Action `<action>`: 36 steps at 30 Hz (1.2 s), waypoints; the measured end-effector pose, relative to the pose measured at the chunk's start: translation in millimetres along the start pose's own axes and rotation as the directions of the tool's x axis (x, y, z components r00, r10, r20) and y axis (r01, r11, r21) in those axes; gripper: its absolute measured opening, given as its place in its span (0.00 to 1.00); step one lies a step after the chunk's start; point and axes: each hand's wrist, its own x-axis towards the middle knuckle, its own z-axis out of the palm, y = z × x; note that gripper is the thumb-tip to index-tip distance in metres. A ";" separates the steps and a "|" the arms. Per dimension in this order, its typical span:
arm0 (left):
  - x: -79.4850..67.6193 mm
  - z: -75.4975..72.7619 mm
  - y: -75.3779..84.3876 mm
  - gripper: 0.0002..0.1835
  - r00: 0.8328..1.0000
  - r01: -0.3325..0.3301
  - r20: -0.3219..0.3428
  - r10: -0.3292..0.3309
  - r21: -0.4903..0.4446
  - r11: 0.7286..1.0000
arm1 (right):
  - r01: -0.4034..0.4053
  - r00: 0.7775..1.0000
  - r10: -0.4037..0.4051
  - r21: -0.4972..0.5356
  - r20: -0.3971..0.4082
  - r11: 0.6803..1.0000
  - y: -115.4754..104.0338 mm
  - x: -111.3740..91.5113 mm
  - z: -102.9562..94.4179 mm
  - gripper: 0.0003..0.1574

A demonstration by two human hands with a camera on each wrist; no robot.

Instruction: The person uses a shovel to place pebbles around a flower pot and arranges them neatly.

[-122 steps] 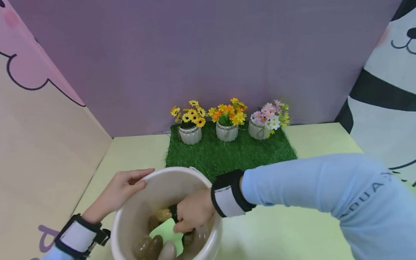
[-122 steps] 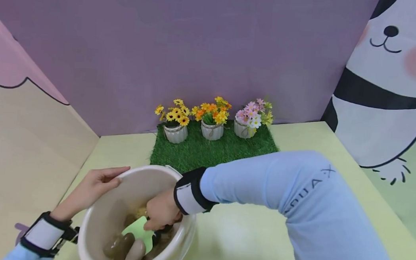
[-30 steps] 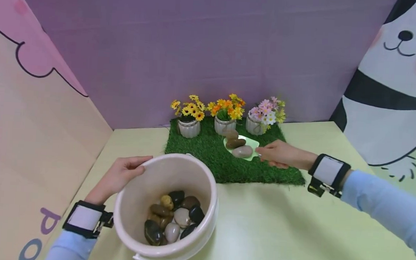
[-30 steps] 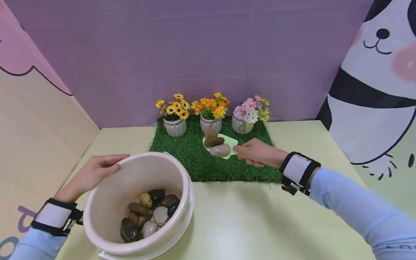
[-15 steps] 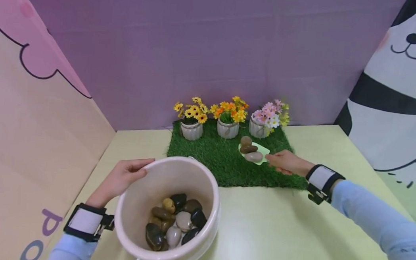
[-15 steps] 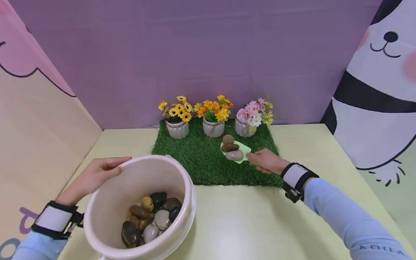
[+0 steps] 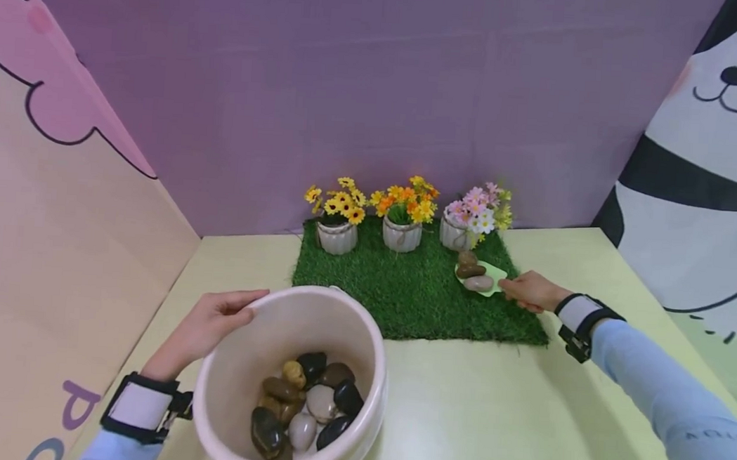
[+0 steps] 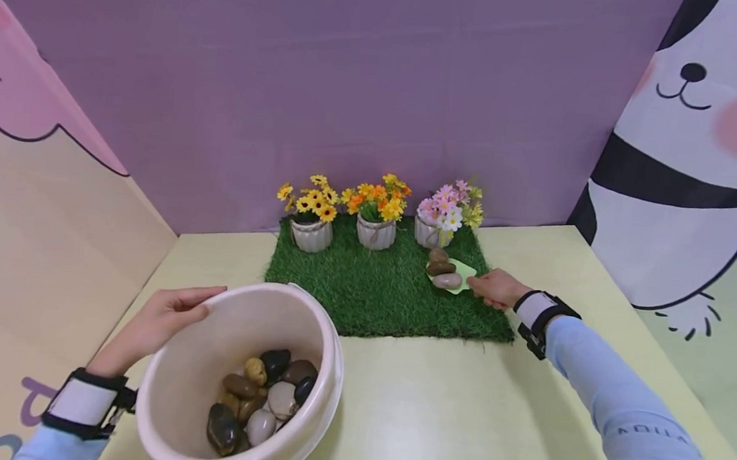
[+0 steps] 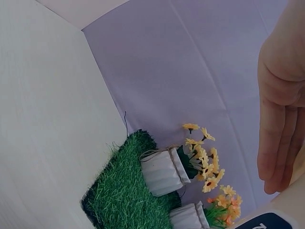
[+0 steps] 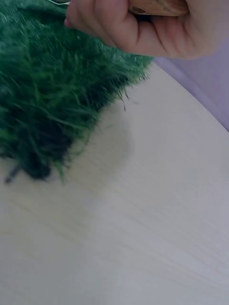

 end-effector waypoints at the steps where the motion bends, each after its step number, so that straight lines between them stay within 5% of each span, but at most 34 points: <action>1: -0.3 -0.1 -0.3 0.20 1.000 0.004 -0.002 -0.004 -0.002 1.000 | -0.014 1.000 0.014 -0.007 -0.002 1.000 0.5 1.6 -0.5 0.31; 11: -9.1 1.4 -1.8 0.20 0.999 0.050 0.001 -0.050 -0.040 0.998 | -0.035 0.999 0.038 -0.119 0.029 0.992 2.6 14.6 -4.3 0.28; 17: -9.7 1.0 -0.8 0.20 0.999 0.052 -0.004 -0.053 -0.042 0.998 | 0.011 1.000 -0.012 -0.315 -0.003 0.949 -8.1 19.4 -18.0 0.28; 23: -7.9 -0.9 1.6 0.20 0.998 0.055 -0.007 -0.056 -0.042 0.998 | -0.006 1.000 0.001 -0.375 -0.012 0.927 -14.7 20.8 -27.3 0.27; 36: -1.5 0.0 0.6 0.20 0.999 0.049 0.000 -0.049 -0.072 0.996 | -0.105 0.985 0.020 -0.505 -0.172 0.856 -8.9 17.8 -42.5 0.27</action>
